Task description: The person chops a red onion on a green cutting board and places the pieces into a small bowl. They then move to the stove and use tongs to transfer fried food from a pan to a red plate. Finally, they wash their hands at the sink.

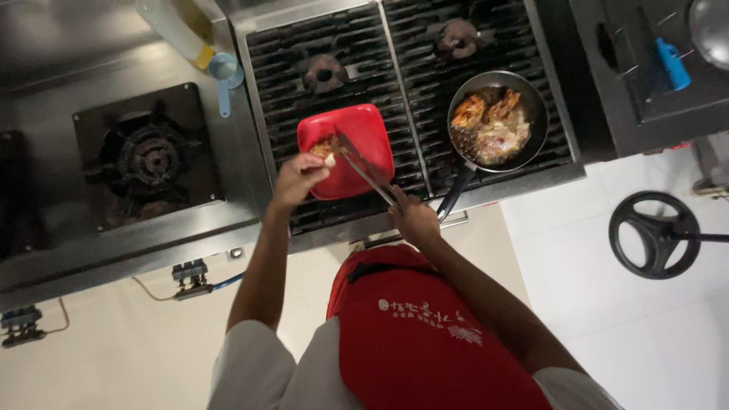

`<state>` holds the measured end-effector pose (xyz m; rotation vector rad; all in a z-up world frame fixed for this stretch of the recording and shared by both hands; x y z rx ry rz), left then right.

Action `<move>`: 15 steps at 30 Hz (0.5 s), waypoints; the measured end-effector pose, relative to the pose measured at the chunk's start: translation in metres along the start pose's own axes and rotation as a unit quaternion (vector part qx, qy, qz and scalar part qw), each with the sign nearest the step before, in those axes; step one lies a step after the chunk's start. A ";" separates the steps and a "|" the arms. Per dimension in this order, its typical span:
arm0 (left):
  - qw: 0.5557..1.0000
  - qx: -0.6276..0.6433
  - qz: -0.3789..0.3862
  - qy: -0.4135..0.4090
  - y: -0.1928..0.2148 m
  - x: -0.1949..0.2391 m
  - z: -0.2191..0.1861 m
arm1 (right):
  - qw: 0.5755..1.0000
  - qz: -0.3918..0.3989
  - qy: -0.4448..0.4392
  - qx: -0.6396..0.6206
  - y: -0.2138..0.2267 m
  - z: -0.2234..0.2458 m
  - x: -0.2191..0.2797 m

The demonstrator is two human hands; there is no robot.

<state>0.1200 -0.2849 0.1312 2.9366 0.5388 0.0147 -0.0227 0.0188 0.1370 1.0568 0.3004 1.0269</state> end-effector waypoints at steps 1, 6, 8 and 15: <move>0.998 0.056 0.002 0.006 -0.010 0.003 -0.004 | 1.000 -0.003 0.003 -0.009 0.002 -0.002 0.001; 0.987 0.143 -0.010 0.077 -0.058 0.015 -0.033 | 0.995 -0.050 0.017 -0.082 0.013 -0.012 0.022; 0.982 0.165 -0.017 0.095 -0.075 0.015 -0.046 | 0.996 -0.026 -0.017 -0.086 0.020 -0.015 0.031; 0.992 0.121 0.034 -0.014 -0.119 0.010 -0.135 | 0.992 -0.026 -0.046 -0.115 0.040 -0.022 0.052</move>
Point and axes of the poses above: each hand's wrist, its own x-axis away from the middle knuckle, its own y-axis out of the back of the hand, z = x × y, the point moved 1 cm from there along -x, towards the middle knuckle, and after that the axes turned 9 degrees about z, right-handed, at the moved point
